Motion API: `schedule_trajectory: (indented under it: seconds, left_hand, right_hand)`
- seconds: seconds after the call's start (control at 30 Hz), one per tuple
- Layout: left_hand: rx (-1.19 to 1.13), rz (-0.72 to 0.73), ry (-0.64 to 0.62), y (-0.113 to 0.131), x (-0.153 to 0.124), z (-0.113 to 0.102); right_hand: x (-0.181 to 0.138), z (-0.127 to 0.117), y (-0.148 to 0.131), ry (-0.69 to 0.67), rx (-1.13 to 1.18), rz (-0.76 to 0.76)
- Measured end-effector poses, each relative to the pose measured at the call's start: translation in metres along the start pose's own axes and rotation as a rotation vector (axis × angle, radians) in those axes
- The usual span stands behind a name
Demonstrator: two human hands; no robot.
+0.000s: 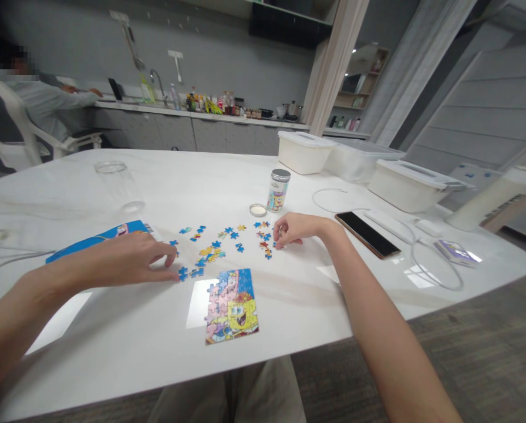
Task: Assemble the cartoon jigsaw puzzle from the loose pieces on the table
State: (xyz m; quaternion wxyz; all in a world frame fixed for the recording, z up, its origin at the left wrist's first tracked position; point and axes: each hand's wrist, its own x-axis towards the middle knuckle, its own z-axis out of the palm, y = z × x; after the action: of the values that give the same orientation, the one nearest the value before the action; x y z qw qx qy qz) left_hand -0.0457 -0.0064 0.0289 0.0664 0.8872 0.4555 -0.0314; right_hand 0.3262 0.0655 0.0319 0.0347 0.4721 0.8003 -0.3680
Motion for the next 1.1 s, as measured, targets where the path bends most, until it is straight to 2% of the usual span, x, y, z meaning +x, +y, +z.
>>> schedule_trajectory:
  seconds: [0.1, 0.2, 0.3, 0.37, 0.53, 0.7, 0.93, 1.1]
  left_hand:
    - [0.075, -0.042, -0.056, 0.004, 0.001, -0.002]
    - [0.091, -0.052, -0.061, 0.006, 0.002, -0.003]
    - [0.079, -0.045, -0.044, 0.004, 0.003, -0.002]
    - [0.061, -0.044, -0.045, 0.003, 0.003, -0.001]
    - [0.032, -0.047, -0.058, 0.004, 0.003, -0.001]
    - [0.087, -0.047, -0.072, 0.007, 0.003, -0.002]
    - [0.149, -0.036, -0.086, 0.01, 0.003, -0.005]
    - [0.16, -0.034, -0.085, 0.011, 0.003, -0.005]
  right_hand:
    - [0.0, 0.001, -0.001, 0.017, -0.003, -0.012]
    - [0.006, 0.006, -0.005, 0.086, 0.009, -0.093]
    - [0.015, 0.016, -0.016, 0.167, 0.009, -0.204]
    - [0.019, 0.022, -0.025, 0.163, 0.007, -0.211]
    - [0.023, 0.034, -0.041, 0.267, -0.011, -0.279]
    - [0.029, 0.041, -0.044, 0.171, 0.007, -0.298]
    - [0.028, 0.043, -0.046, 0.087, 0.043, -0.266]
    - [0.027, 0.044, -0.049, 0.06, -0.012, -0.264]
